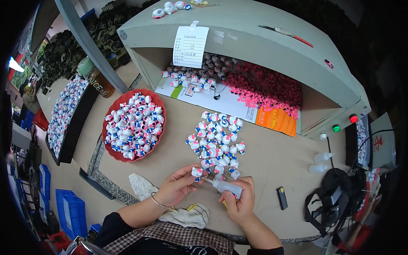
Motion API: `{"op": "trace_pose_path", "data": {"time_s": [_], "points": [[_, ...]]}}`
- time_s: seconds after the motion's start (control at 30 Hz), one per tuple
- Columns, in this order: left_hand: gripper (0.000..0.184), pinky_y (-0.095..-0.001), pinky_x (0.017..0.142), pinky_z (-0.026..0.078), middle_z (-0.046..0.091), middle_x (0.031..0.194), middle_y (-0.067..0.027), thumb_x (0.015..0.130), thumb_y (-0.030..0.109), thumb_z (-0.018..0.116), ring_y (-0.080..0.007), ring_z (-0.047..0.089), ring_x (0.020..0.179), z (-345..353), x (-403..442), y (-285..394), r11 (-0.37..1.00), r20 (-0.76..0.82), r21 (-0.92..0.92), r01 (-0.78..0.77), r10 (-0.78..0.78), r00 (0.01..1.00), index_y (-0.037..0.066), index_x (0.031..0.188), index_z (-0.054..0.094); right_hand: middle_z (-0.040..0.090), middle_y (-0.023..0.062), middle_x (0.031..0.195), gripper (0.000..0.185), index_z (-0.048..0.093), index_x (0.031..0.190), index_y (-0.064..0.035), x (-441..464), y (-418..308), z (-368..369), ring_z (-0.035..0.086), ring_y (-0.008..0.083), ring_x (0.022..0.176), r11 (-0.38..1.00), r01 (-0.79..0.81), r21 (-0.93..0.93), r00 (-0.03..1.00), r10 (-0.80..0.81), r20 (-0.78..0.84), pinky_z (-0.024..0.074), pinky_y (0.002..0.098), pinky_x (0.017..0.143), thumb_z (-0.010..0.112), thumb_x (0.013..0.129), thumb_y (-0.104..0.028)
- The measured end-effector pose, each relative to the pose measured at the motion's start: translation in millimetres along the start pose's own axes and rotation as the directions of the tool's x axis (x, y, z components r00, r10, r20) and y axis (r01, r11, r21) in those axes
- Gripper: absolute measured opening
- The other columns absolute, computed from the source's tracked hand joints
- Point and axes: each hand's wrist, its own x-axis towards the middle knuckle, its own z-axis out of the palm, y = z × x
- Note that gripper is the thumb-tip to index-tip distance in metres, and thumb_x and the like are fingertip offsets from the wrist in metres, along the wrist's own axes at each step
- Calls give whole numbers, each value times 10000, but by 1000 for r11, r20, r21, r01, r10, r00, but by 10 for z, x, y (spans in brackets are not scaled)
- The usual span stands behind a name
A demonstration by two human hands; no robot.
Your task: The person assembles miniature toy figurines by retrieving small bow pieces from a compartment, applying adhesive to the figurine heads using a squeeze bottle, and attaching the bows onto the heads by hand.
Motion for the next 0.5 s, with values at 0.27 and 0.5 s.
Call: {"op": "trace_pose_path", "data": {"time_s": [0.27, 0.5], "points": [[380, -204, 670, 454, 531, 1132, -101, 856, 48, 464, -123, 548, 917, 18, 10, 38, 1000, -4, -8, 4, -4, 1000, 65, 1233, 414, 349, 133, 914, 196, 378, 977, 41, 38, 62, 21, 548, 144, 548, 997, 41, -72, 999, -39, 32, 451, 229, 443, 485, 829, -30], [402, -202, 664, 447, 533, 1113, -51, 860, 80, 482, -106, 545, 927, -4, 4, 12, 1000, 7, -5, 15, -15, 1000, 80, 1252, 398, 365, 143, 895, 203, 380, 979, 43, 36, 66, 24, 541, 137, 544, 996, 35, -79, 999, -34, 22, 448, 222, 436, 490, 826, -33]]}}
